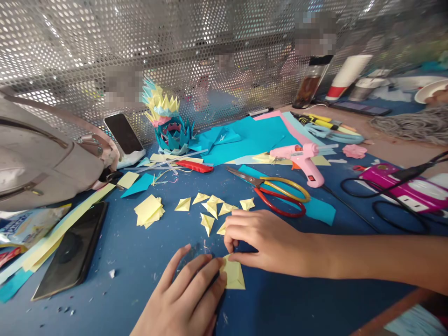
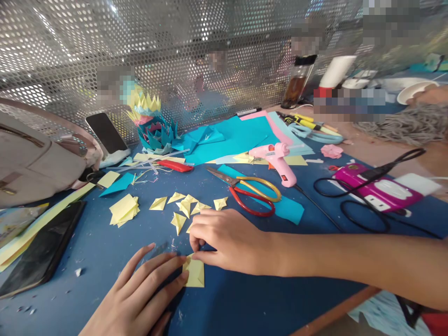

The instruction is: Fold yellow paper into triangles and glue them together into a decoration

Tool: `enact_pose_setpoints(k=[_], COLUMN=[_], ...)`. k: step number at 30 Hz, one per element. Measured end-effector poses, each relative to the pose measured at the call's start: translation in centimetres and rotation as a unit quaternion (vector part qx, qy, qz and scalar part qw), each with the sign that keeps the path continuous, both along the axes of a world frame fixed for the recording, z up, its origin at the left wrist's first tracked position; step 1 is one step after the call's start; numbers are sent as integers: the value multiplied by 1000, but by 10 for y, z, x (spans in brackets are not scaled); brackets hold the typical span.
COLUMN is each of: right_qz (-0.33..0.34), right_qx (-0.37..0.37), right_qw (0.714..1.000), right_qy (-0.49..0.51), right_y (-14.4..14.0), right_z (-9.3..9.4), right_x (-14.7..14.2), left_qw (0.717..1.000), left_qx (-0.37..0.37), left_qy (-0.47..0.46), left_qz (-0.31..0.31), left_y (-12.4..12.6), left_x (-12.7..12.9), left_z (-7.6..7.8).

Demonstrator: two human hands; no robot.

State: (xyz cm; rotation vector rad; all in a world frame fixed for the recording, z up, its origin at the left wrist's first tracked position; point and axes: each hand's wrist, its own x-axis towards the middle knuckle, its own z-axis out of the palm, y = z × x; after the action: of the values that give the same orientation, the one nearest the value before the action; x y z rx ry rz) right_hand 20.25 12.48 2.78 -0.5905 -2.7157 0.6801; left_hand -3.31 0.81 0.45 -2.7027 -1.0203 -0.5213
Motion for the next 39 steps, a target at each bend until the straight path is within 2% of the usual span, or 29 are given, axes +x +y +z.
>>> enact_pose_setpoints(k=[3,7,10,13,15,17,21,26,28,39], right_qz=[-3,4,19,36,54,77,123,148,154,250], right_qx=[-5,43,115,219,279,307,290,171,148,158], right_qw=[1000,998,991,973,957,948,949,973,975,955], right_qy=[14,45,60,60,50,39,36,54,56,29], right_y=[-2,-5,-8,-12,-13,-12,-4,9,13,32], right_z=[-2,-6,-6,-4,-1,1,2,2,2,8], right_x=[-1,-1,0,1,2,3,5,8,9,13], left_qw=[1000,1000,1000,999,999,997,993,994,994,996], left_qx=[4,6,17,30,24,23,41,41,45,35], left_qy=[-23,-8,-9,-21,-31,-64,-104,-97,-98,-81], left_qz=[1,-2,-3,-3,5,21,26,22,22,6], left_y=[-1,0,2,3,3,2,1,1,2,3], left_x=[2,1,0,2,4,7,11,10,9,6], left_z=[-2,-3,0,3,2,-3,-15,-18,-19,-19])
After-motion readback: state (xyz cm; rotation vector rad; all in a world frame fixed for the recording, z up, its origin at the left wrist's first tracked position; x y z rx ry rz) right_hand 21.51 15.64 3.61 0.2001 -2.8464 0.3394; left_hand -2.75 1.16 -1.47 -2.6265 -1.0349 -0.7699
